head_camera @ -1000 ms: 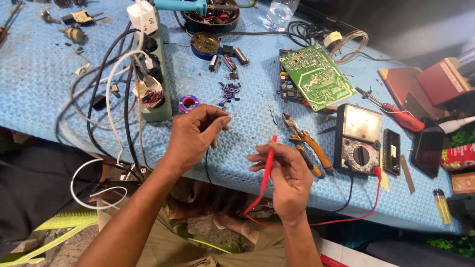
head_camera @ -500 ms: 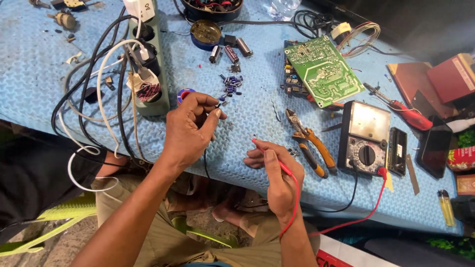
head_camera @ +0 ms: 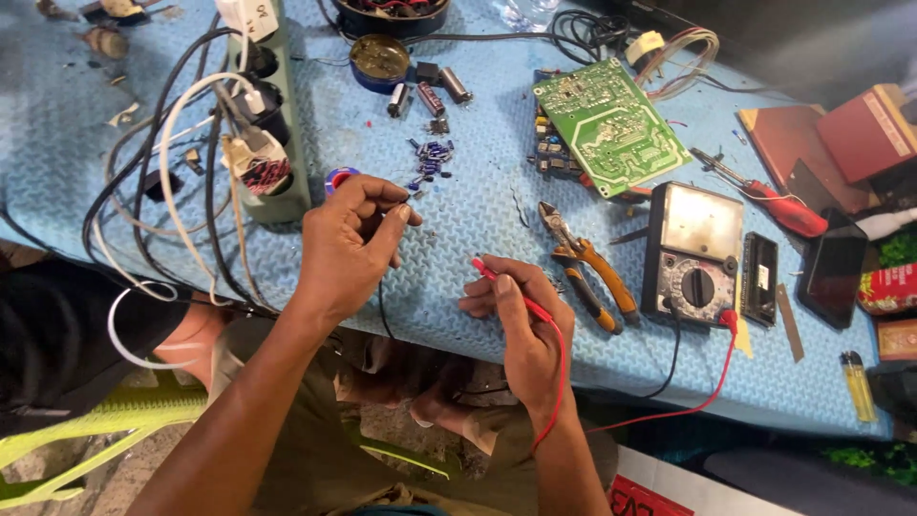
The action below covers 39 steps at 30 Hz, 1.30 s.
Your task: Testing an electronic component using multimeter probes on a repair bench.
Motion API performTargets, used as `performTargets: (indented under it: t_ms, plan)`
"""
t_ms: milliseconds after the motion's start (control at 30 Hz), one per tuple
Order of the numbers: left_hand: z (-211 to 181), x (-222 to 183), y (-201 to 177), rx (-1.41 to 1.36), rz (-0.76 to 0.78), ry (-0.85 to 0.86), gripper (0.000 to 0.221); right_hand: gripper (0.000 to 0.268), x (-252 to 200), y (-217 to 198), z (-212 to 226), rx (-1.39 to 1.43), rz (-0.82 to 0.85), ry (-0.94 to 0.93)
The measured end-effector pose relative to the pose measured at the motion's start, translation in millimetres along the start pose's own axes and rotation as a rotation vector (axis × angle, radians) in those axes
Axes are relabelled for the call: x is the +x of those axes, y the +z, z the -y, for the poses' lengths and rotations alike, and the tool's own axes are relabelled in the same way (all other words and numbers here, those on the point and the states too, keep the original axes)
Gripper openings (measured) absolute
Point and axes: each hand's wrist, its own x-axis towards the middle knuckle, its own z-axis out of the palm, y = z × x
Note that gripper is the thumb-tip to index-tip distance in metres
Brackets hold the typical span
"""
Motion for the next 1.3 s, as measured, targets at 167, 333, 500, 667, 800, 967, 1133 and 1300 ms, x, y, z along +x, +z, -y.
performTargets:
  t_ms: [167,333,500,667,800,967,1133,1300]
  plan:
    - [4.5,0.7,0.5,0.003,0.023,0.026,0.009,0.03,1.3,-3.7,-2.3,0.01,0.009,0.012]
    - [3.2,-0.1,1.6,-0.002,0.004,0.011,0.01,0.031,1.5,-5.7,-7.7,0.007,0.027,-0.003]
    - [-2.2,0.2,0.6,0.006,0.005,0.001,0.009,0.029,1.3,-4.1,-7.2,0.003,0.015,0.01]
    - [-2.2,0.7,1.5,0.007,0.006,-0.004,0.009,0.028,1.2,-3.6,-7.3,-0.003,0.002,0.015]
    - [0.2,0.5,1.7,-0.01,0.004,-0.007,0.009,0.028,1.4,-2.8,-5.1,-0.025,0.013,-0.001]
    - [-1.7,0.8,1.2,-0.001,0.009,-0.009,0.008,0.028,0.8,-3.2,-5.4,-0.031,0.016,-0.008]
    - [3.1,0.8,0.2,-0.003,0.017,0.004,0.009,0.028,1.1,-4.6,-7.2,-0.029,0.024,-0.005]
    - [0.4,0.4,-0.5,-0.005,0.031,-0.021,0.007,0.028,1.3,-2.4,-4.0,-0.03,0.005,0.01]
